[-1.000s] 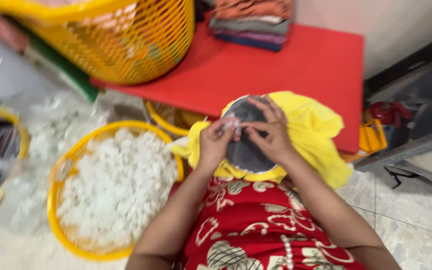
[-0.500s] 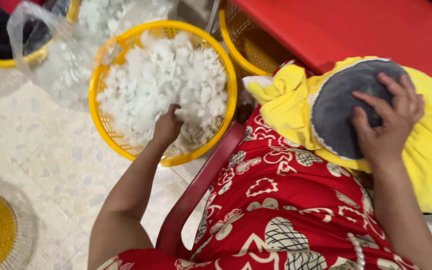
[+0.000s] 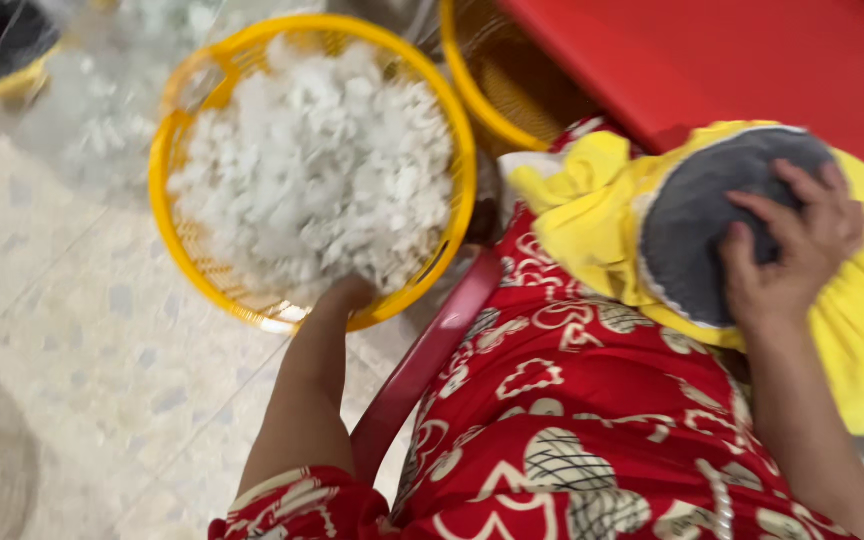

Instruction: The person repeatedly takes small pieces of white cotton from a yellow basket and presses them into a circular grey cushion base held on their lap. The cushion is covered with a yellow cloth. The person continues adding and compressing cotton throughout the clip.

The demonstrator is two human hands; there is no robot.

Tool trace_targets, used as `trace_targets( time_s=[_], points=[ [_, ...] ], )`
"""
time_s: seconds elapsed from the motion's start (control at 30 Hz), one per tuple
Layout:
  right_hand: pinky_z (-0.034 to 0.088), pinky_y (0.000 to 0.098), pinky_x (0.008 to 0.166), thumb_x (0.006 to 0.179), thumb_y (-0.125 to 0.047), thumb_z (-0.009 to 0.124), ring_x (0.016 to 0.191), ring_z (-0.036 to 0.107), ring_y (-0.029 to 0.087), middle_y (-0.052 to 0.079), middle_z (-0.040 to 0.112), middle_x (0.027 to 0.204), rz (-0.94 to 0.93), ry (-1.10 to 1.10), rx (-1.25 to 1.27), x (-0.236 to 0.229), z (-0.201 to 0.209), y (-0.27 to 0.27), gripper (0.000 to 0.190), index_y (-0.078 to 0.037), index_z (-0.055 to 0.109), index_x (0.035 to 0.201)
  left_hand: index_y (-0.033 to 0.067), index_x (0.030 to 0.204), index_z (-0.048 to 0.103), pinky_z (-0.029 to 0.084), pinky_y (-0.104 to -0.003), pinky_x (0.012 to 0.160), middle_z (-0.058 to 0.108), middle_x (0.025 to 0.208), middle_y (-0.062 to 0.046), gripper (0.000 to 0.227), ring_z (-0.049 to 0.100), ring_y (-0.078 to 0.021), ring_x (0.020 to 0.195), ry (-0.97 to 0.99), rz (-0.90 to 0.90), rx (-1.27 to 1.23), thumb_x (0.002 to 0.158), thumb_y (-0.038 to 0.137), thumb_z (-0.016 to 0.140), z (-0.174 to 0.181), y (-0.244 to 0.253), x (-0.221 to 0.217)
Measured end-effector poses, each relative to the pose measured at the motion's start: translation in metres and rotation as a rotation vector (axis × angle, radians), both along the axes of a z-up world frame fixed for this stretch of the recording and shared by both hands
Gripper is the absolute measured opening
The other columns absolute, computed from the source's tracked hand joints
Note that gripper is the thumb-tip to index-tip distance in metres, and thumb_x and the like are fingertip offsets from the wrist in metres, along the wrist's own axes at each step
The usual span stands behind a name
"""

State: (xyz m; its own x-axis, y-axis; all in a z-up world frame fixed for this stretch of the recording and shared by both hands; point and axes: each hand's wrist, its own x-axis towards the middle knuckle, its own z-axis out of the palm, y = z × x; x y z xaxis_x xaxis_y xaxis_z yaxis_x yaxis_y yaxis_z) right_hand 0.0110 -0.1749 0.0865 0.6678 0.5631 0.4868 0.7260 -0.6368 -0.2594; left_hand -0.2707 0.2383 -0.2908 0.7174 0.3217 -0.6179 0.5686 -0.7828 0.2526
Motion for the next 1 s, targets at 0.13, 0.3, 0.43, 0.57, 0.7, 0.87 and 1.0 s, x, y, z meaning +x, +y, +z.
trace_targets(
  time_s=[0.13, 0.3, 0.43, 0.57, 0.7, 0.87, 1.0],
  points=[
    [0.027, 0.0502, 0.123, 0.090, -0.015, 0.075, 0.147, 0.046, 0.035, 0.005, 0.060, 0.145, 0.073, -0.036, 0.043, 0.010, -0.007, -0.003, 0.028, -0.021, 0.074, 0.117, 0.0106, 0.107, 0.074, 0.060, -0.042, 0.086, 0.074, 0.107, -0.012, 0.025, 0.073, -0.0304, 0.096, 0.104, 0.013, -0.188, 0.088, 0.027, 0.071, 0.026, -0.012, 0.009],
    [0.034, 0.0477, 0.123, 0.083, -0.010, 0.071, 0.143, 0.050, 0.032, 0.010, 0.057, 0.149, 0.073, 0.183, 0.324, -0.003, 0.014, -0.007, 0.036, -0.015, 0.073, 0.119, 0.0097, 0.113, 0.070, 0.063, -0.041, 0.084, 0.073, 0.109, -0.010, 0.031, 0.074, -0.0278, 0.093, 0.386, 0.166, -0.363, 0.092, 0.032, 0.073, 0.126, 0.008, 0.017],
    [0.039, 0.0435, 0.119, 0.084, -0.003, 0.069, 0.142, 0.050, 0.033, 0.013, 0.053, 0.150, 0.088, 0.245, 0.405, -0.004, 0.024, -0.007, 0.033, -0.012, 0.074, 0.115, 0.0016, 0.100, 0.077, 0.060, -0.039, 0.078, 0.077, 0.097, -0.014, 0.040, 0.074, -0.0281, 0.084, 0.225, -0.053, -0.018, 0.095, 0.041, 0.073, 0.245, 0.006, 0.075],
    [0.041, 0.0417, 0.114, 0.086, -0.004, 0.070, 0.144, 0.047, 0.034, 0.012, 0.049, 0.153, 0.035, 0.321, 0.454, -0.002, 0.020, -0.008, 0.027, -0.012, 0.073, 0.111, 0.0051, 0.088, 0.080, 0.051, -0.038, 0.071, 0.074, 0.078, -0.015, 0.034, 0.069, -0.0283, 0.072, -0.317, -0.171, 0.001, 0.096, 0.037, 0.072, 0.344, -0.056, 0.135],
    [0.037, 0.0441, 0.118, 0.084, -0.006, 0.074, 0.144, 0.045, 0.034, 0.011, 0.050, 0.155, 0.038, 0.263, 0.397, 0.002, 0.014, -0.012, 0.018, -0.012, 0.075, 0.102, 0.0102, 0.120, 0.069, 0.062, -0.032, 0.078, 0.069, 0.117, -0.010, 0.028, 0.070, -0.0169, 0.097, -1.032, -0.268, -0.468, 0.092, 0.018, 0.070, 0.385, -0.159, 0.178],
    [0.037, 0.0455, 0.118, 0.084, -0.007, 0.072, 0.146, 0.044, 0.036, 0.012, 0.048, 0.156, 0.074, 0.280, 0.364, 0.002, 0.013, -0.028, 0.018, -0.009, 0.072, 0.102, 0.0190, 0.135, 0.065, 0.059, -0.041, 0.079, 0.059, 0.125, -0.011, 0.042, 0.072, -0.0300, 0.094, -1.126, -0.468, -0.427, 0.093, 0.011, 0.065, 0.407, -0.236, 0.210],
    [0.042, 0.0455, 0.114, 0.082, -0.013, 0.073, 0.142, 0.046, 0.037, 0.013, 0.047, 0.155, 0.084, 0.259, 0.294, 0.005, 0.014, -0.033, 0.019, -0.008, 0.068, 0.100, 0.0169, 0.124, 0.064, 0.055, -0.047, 0.073, 0.053, 0.112, -0.015, 0.032, 0.067, -0.0372, 0.088, -1.019, -0.457, -0.248, 0.093, 0.020, 0.068, 0.414, -0.250, 0.232]
  ],
)
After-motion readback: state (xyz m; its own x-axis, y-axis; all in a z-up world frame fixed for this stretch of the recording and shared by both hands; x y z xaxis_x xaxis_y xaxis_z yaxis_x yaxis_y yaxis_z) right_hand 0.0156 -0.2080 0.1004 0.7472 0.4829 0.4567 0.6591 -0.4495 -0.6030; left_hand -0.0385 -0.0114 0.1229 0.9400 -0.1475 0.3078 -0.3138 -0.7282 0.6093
